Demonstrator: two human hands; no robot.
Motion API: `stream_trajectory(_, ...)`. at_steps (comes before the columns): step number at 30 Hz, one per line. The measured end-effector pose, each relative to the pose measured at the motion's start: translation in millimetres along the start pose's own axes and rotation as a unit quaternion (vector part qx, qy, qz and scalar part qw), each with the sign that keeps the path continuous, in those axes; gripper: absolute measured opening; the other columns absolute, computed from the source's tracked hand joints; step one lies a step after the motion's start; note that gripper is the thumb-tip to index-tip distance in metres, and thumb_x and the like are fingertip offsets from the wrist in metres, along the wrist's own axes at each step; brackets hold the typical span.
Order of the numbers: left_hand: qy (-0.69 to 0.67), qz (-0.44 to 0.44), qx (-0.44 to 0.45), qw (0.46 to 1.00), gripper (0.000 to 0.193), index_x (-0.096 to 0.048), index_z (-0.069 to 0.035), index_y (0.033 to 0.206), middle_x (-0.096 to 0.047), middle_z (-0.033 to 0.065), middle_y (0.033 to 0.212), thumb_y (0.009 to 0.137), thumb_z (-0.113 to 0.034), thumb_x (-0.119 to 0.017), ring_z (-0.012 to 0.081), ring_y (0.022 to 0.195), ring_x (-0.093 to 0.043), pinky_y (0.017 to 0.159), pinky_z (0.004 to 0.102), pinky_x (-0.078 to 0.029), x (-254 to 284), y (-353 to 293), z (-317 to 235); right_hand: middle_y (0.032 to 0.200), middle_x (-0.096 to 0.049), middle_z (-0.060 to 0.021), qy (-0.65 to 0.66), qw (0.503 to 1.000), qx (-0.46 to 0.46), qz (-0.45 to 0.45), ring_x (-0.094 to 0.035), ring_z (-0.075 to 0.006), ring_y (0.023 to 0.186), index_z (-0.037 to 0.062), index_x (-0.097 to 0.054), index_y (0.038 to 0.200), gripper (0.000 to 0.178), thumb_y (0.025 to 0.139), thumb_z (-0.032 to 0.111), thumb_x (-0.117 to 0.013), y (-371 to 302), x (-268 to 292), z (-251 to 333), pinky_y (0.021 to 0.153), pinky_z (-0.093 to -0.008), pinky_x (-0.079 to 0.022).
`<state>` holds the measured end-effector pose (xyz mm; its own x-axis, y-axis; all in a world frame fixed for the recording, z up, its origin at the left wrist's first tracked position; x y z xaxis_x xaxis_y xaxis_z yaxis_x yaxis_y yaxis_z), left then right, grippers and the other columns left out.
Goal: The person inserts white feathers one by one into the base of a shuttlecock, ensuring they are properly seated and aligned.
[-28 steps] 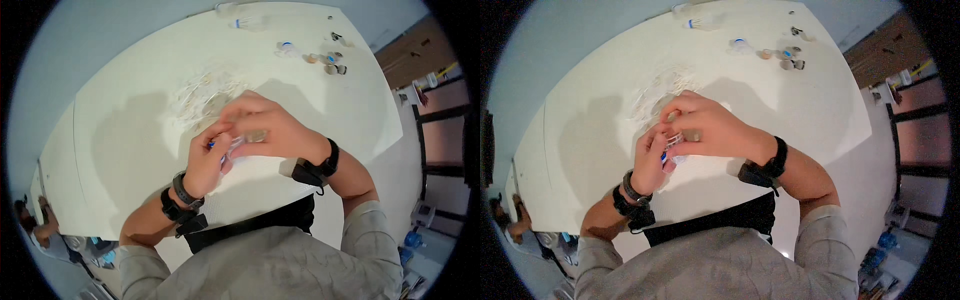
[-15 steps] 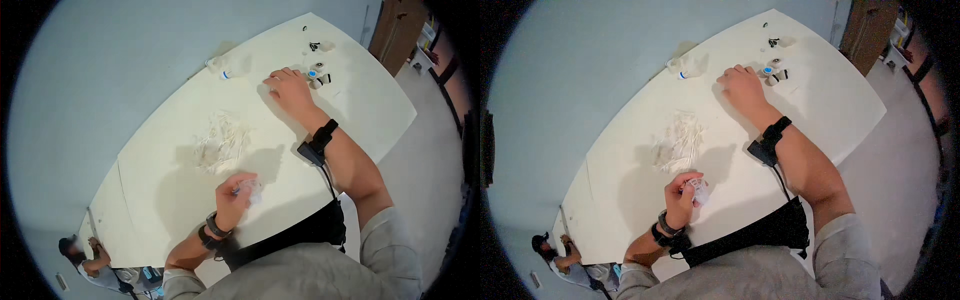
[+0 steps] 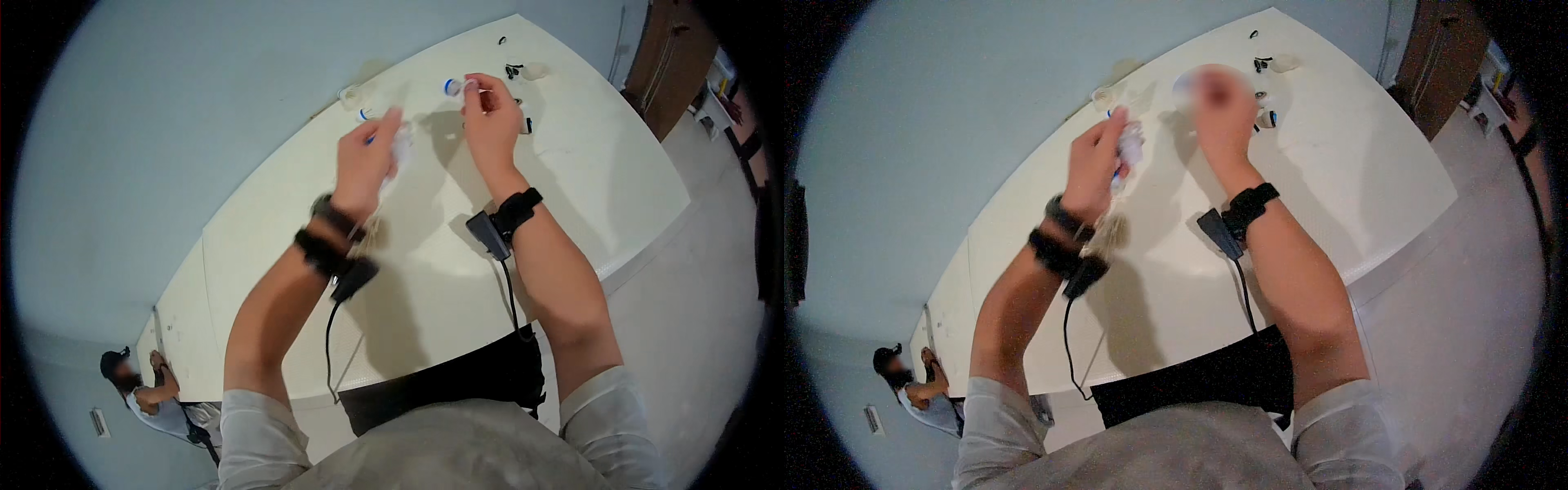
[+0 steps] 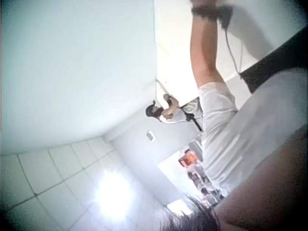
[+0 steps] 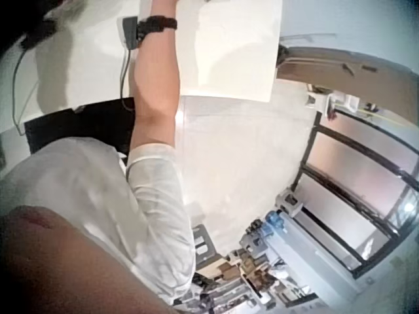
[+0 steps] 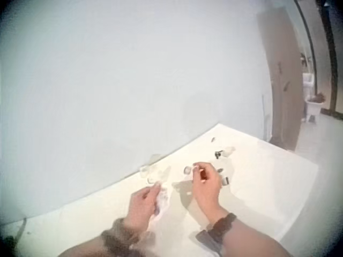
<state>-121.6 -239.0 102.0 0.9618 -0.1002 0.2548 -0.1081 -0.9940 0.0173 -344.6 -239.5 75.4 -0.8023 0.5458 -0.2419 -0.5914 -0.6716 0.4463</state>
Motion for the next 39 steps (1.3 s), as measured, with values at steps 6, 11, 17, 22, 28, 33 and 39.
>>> stream_trajectory(6, 0.237, -0.04, -0.03, 0.97, 0.067, -0.07, 0.005, 0.07, -0.065, 0.0173, 0.063, 0.082, -0.061, -0.071, 0.0272, 0.059, -0.064, 0.063, 0.0398, -0.052, -48, 81, 32, 0.084, -0.067, -0.0013, 0.068, 0.991, -0.053, -0.106, -0.052, -0.0075, 0.067, 0.0024, -0.071, 0.103, 0.014, 0.096, 0.013, -0.066, 7, 35, -24, 0.062, -0.0244, -0.045)
stream_trajectory(11, 0.362, -0.011, -0.038, 0.931, 0.073, -0.066, 0.003, 0.062, -0.063, 0.0185, 0.061, 0.084, -0.067, -0.064, 0.029, 0.06, -0.063, 0.064, 0.0421, -0.051, -72, 106, 36, 0.084, -0.067, -0.0014, 0.072, 0.991, -0.051, -0.1, -0.052, -0.0075, 0.068, 0.0008, -0.071, 0.102, 0.015, 0.095, 0.014, -0.066, 10, 36, -18, 0.062, -0.0244, -0.045)
stream_trajectory(17, 0.335, 0.044, 0.094, 0.936, 0.075, -0.073, 0.001, 0.085, -0.072, 0.0221, 0.087, 0.092, -0.07, -0.05, 0.0299, 0.084, -0.069, 0.078, 0.0425, -0.052, -64, 116, 47, 0.087, -0.068, -0.0028, 0.075, 0.992, -0.039, -0.093, -0.055, -0.0092, 0.07, 0.0006, -0.07, 0.102, 0.015, 0.095, 0.013, -0.065, 8, 36, -24, 0.064, -0.0255, -0.047)
stream_trajectory(22, 0.236, 0.08, 0.11, 0.962, 0.077, -0.048, -0.003, 0.144, -0.045, 0.0209, 0.147, 0.096, -0.063, -0.05, 0.031, 0.132, -0.047, 0.107, 0.05, -0.042, -13, 90, 0, 0.09, -0.068, -0.0033, 0.063, 0.993, -0.033, -0.094, -0.056, -0.0091, 0.071, 0.0013, -0.07, 0.103, 0.016, 0.095, 0.014, -0.065, 11, 32, -26, 0.065, -0.0255, -0.046)
stream_trajectory(28, 0.297, 0.14, -0.088, 0.94, 0.047, -0.059, -0.005, 0.135, -0.066, 0.0075, 0.119, 0.101, -0.038, -0.059, 0.0152, 0.107, -0.061, 0.096, 0.0315, -0.048, 31, -31, -42, 0.09, -0.069, -0.0022, 0.083, 0.995, -0.041, 0.037, -0.057, -0.0079, 0.073, 0.0027, -0.07, 0.101, 0.013, 0.095, 0.013, -0.065, 3, 0, -22, 0.066, -0.0245, -0.047)
stream_trajectory(33, 0.237, 0.122, -0.034, 0.963, 0.077, -0.033, -0.009, 0.152, -0.05, 0.0105, 0.137, 0.089, -0.005, -0.076, 0.0131, 0.096, -0.066, 0.071, 0.0242, -0.057, 60, -129, 18, 0.085, -0.068, 0.0004, 0.125, 0.825, -0.169, 0.525, -0.055, -0.0035, 0.069, 0.0059, -0.07, 0.099, 0.008, 0.092, 0.01, -0.067, -101, -88, 12, 0.059, -0.0221, -0.044)
stream_trajectory(39, 0.222, 0.131, -0.039, 0.965, 0.075, -0.035, -0.007, 0.151, -0.06, 0.011, 0.112, 0.089, -0.015, -0.078, 0.0169, 0.084, -0.066, 0.071, 0.0304, -0.055, 46, -182, 49, 0.088, -0.071, -0.002, 0.112, 0.673, -0.138, 0.718, -0.064, -0.0065, 0.079, 0.0015, -0.069, 0.103, 0.011, 0.094, 0.005, -0.066, -216, -100, 39, 0.064, -0.0234, -0.05)
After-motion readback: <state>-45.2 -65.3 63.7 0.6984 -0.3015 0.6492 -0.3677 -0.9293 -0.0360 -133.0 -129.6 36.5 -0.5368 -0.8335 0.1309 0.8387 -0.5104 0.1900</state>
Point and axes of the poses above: each hand's wrist, its own y-axis towards the middle knuckle, its own x-axis out of the back of the hand, z = x × y, the point moved 9 cm from there along y, towards the middle knuckle
